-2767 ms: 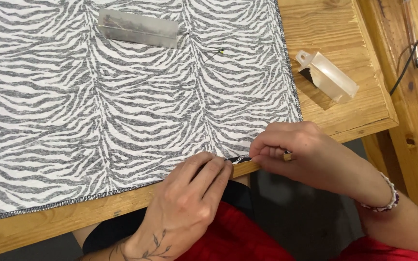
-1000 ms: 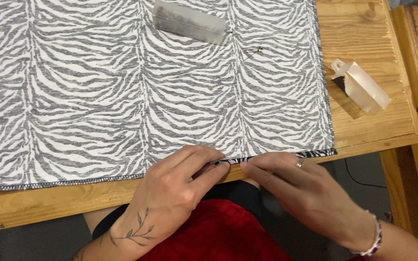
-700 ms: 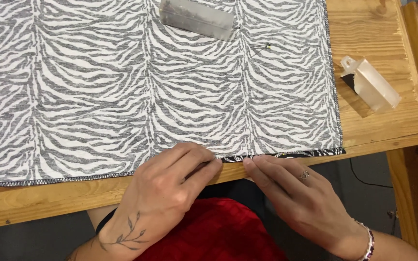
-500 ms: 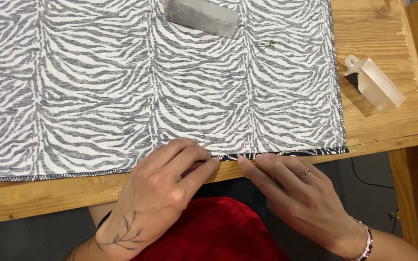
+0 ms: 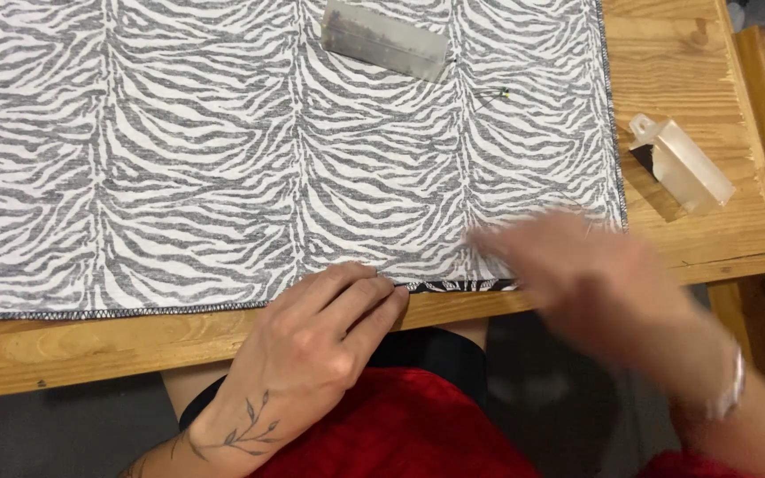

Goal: The person pins the edges of a zebra-print fabric to a wooden board. They fold the fabric edge over the board's edge and secure it with straight pins, working along the length of the board.

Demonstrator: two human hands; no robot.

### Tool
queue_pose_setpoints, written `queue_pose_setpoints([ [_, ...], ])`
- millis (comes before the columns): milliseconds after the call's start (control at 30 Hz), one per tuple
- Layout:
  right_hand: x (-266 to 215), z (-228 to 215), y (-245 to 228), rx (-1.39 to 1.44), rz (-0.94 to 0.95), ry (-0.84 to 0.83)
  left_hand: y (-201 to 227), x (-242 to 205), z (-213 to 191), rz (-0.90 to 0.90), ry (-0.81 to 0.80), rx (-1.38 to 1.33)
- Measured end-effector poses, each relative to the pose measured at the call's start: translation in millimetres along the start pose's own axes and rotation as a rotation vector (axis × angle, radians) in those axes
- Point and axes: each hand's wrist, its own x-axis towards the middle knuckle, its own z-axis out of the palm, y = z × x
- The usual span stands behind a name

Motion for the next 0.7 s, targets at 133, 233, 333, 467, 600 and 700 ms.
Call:
queue_pose_setpoints([
  [133, 44, 19, 64, 0.527, 0.224, 0.268, 1, 0, -1, 0.008, 0.008, -0.012],
  [233, 69, 35, 85, 0.559, 0.215, 0.298, 2, 1, -3, 0.006, 0.014, -0.011],
  [333, 79, 38, 87, 0.504, 0.174, 0.287, 4, 1, -4, 0.004, 0.025, -0.013],
  [467, 77, 49, 89, 0.371, 0.127, 0.307, 4, 7, -7, 0.007, 0.055, -0.023],
  [600, 73, 38, 80, 0.362, 0.184, 0.302, 3, 8, -6, 0.001, 0.070, -0.026],
  [700, 66, 27, 63, 0.379, 0.220, 0.318, 2, 8, -5, -0.005, 0.043, -0.023],
])
